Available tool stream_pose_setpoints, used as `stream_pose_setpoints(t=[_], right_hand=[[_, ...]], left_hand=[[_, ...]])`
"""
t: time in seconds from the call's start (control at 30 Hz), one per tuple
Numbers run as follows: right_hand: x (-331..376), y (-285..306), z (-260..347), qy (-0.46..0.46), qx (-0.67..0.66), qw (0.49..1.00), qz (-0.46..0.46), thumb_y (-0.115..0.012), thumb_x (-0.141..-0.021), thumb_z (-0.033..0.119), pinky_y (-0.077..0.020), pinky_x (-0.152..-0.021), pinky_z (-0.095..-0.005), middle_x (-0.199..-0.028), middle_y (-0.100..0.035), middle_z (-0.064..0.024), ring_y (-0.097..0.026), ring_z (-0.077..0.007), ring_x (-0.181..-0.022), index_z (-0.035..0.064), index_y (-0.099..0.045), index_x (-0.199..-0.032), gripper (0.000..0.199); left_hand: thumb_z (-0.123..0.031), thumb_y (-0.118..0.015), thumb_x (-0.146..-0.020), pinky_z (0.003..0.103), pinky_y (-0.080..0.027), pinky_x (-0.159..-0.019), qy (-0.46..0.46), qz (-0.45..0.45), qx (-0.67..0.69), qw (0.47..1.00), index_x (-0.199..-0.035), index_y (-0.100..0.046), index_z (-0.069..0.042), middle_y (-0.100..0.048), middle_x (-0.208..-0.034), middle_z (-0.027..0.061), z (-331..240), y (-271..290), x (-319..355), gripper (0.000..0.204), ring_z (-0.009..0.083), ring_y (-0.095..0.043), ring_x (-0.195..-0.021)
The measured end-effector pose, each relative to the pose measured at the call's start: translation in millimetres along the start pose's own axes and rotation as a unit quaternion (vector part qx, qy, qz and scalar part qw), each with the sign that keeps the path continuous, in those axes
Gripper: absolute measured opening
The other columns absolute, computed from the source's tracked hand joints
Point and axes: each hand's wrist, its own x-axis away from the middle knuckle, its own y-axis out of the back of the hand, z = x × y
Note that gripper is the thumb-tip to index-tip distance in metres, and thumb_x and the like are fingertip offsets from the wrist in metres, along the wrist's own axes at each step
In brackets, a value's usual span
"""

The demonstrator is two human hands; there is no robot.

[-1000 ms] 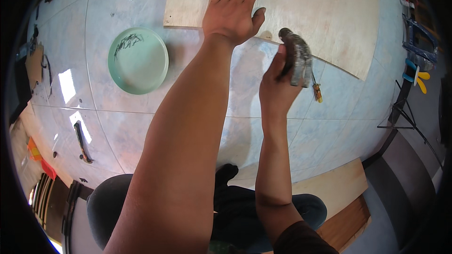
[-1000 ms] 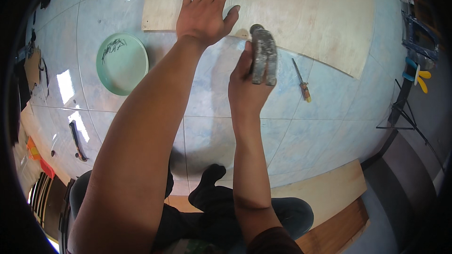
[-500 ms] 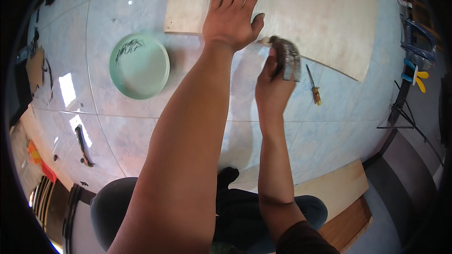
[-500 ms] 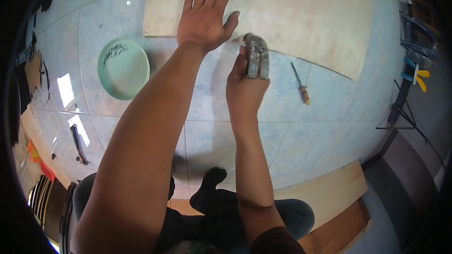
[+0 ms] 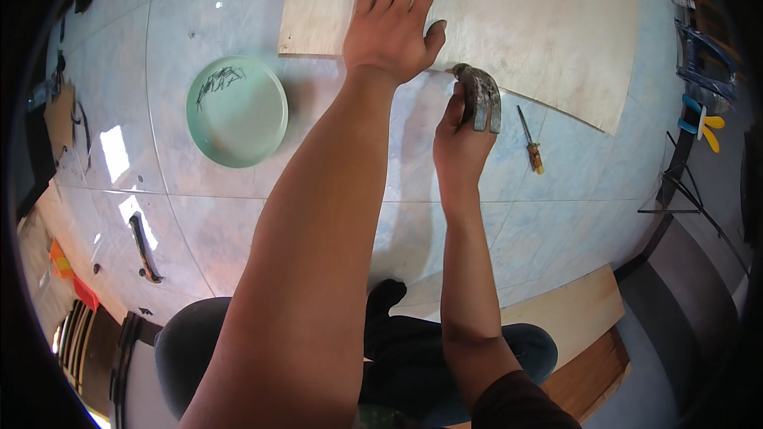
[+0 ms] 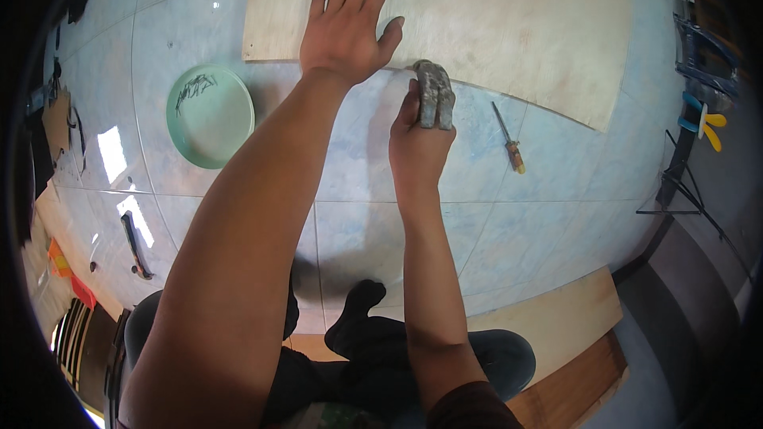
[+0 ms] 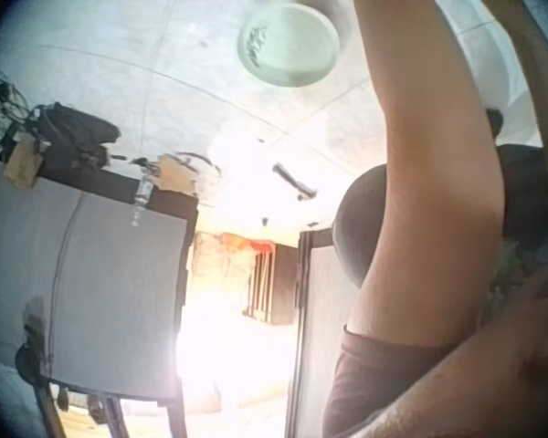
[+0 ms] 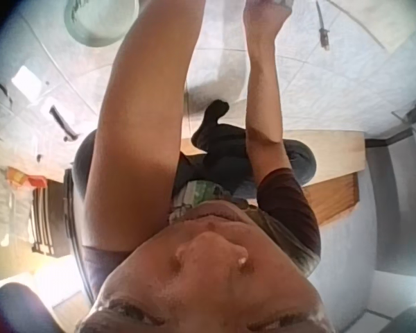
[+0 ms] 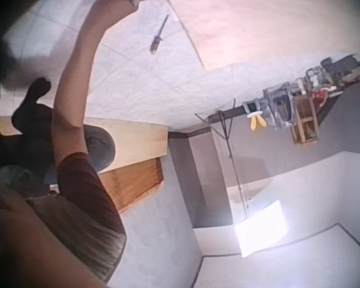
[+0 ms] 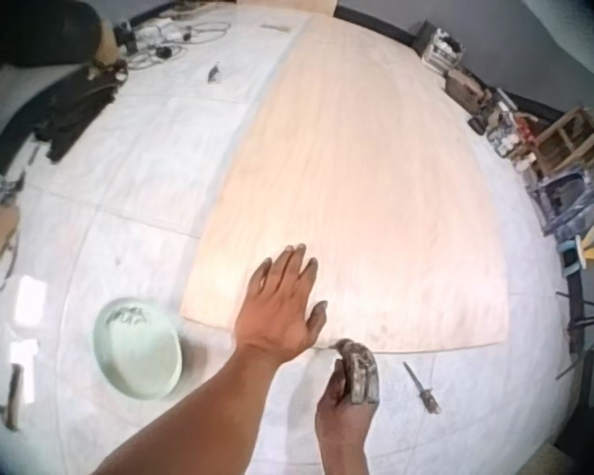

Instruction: The person sits on the floor and uses a screwdriver to pry a wooden strip from a large plywood sheet. They then use a hammer to drive nails into the edge of the plywood, occasionally lifting and rotating the sheet to access different sides.

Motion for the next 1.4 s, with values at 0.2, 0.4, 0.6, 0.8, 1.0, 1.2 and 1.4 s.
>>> stream_pose_setpoints(t=[0.2, 0.4, 0.6, 0.8, 1.0, 1.2, 1.4], right_hand=[[-10.3, 24.6, 20.8, 0.002, -0.090, 0.994, -0.058, -0.058, -0.108, 0.005, -0.0548, -0.086, -0.0336, -0.114, -0.073, -0.0156, -0.070, -0.0222, -0.096, -0.0060, -0.067, -0.125, 0.022], [-10.6, 5.2, 5.0, 0.021, -0.038, 0.999, -0.019, -0.060, -0.106, 0.002, -0.0569, -0.080, -0.0362, -0.113, -0.073, -0.0175, -0.073, -0.0268, -0.090, -0.0055, -0.068, -0.123, 0.021], [-3.0, 4.1, 9.0, 0.063, -0.018, 0.997, -0.048, -0.059, -0.105, 0.003, -0.0587, -0.077, -0.0407, -0.110, -0.073, -0.0225, -0.076, -0.0358, -0.090, -0.0042, -0.067, -0.125, 0.023], [-12.5, 20.3, 29.8, 0.014, -0.073, 0.996, -0.052, -0.057, -0.106, 0.000, -0.0554, -0.090, -0.0352, -0.115, -0.074, -0.0161, -0.071, -0.0257, -0.100, -0.0043, -0.070, -0.121, 0.020], [-9.5, 5.7, 5.7, 0.009, -0.065, 0.998, -0.023, -0.059, -0.106, 0.002, -0.0560, -0.082, -0.0342, -0.112, -0.073, -0.0197, -0.072, -0.0279, -0.093, -0.0055, -0.068, -0.124, 0.021], [-1.5, 1.6, 2.4, -0.035, -0.038, 0.998, 0.030, -0.056, -0.105, -0.004, -0.0560, -0.090, -0.0334, -0.118, -0.074, -0.0144, -0.071, -0.0235, -0.102, -0.0038, -0.069, -0.125, 0.023], [-0.9, 4.8, 4.4, -0.007, -0.036, 0.999, 0.012, -0.059, -0.106, 0.002, -0.0560, -0.078, -0.0353, -0.110, -0.073, -0.0173, -0.071, -0.0284, -0.090, -0.0029, -0.069, -0.125, 0.022]], left_hand=[[-0.045, -0.057, -0.101, 0.047, -0.022, -0.131, 0.004, -0.020, -0.040, 0.999, -0.153, -0.049, -0.015, -0.039, -0.168, 0.0063, 1.0, -6.1, 7.3, 0.061, 0.0240, -0.031, -0.157], [-0.045, -0.056, -0.101, 0.047, -0.022, -0.131, 0.009, -0.013, -0.039, 0.999, -0.156, -0.047, -0.016, -0.038, -0.169, 0.0056, 4.7, -1.7, 0.2, 0.063, 0.0230, -0.031, -0.158], [-0.046, -0.056, -0.101, 0.047, -0.021, -0.132, 0.005, -0.016, -0.040, 0.999, -0.155, -0.048, -0.015, -0.038, -0.169, 0.0061, 0.2, -6.7, 3.3, 0.062, 0.0232, -0.030, -0.158], [-0.045, -0.057, -0.101, 0.047, -0.022, -0.131, 0.011, -0.011, -0.036, 0.999, -0.157, -0.047, -0.017, -0.038, -0.169, 0.0055, 1.5, -7.5, 5.1, 0.063, 0.0221, -0.031, -0.158], [-0.045, -0.057, -0.101, 0.047, -0.022, -0.132, 0.013, -0.012, -0.037, 0.999, -0.157, -0.047, -0.016, -0.038, -0.169, 0.0051, 3.9, 0.1, 0.5, 0.063, 0.0219, -0.030, -0.159], [-0.045, -0.056, -0.102, 0.047, -0.021, -0.132, 0.012, -0.001, -0.035, 0.999, -0.157, -0.047, -0.016, -0.037, -0.170, 0.0051, -2.1, -2.3, 1.8, 0.063, 0.0224, -0.029, -0.159], [-0.047, -0.055, -0.102, 0.047, -0.021, -0.132, 0.013, -0.001, -0.040, 0.999, -0.158, -0.047, -0.016, -0.035, -0.171, 0.0057, -0.6, -4.3, 6.3, 0.064, 0.0228, -0.028, -0.159]])
